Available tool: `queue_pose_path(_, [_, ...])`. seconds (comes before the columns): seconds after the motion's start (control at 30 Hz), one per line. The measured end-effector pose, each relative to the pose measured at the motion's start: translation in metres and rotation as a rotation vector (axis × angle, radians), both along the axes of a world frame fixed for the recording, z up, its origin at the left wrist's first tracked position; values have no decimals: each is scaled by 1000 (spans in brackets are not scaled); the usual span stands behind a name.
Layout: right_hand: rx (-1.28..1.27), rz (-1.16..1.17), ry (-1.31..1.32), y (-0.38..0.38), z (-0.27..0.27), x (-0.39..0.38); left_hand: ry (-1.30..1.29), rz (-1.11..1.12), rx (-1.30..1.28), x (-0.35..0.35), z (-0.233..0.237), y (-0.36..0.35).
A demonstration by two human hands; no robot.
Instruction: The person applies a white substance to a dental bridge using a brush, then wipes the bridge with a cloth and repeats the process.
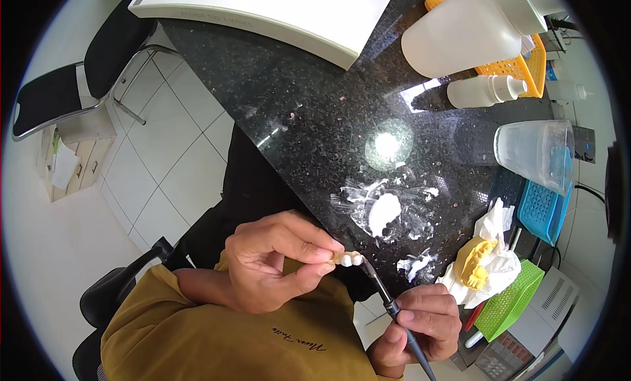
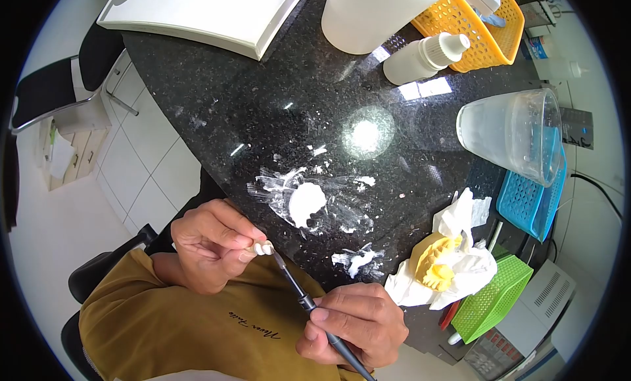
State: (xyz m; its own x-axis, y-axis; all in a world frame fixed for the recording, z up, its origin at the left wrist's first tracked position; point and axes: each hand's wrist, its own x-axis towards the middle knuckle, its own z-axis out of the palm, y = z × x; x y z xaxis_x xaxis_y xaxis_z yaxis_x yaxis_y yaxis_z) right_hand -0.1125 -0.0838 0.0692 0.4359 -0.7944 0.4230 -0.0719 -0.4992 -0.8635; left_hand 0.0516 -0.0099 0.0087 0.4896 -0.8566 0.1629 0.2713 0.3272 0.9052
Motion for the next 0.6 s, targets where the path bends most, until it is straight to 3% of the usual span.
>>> queue_pose_path(0.6, [-15,-5,-23,0,-2,0,23,-2,2,1,1,0])
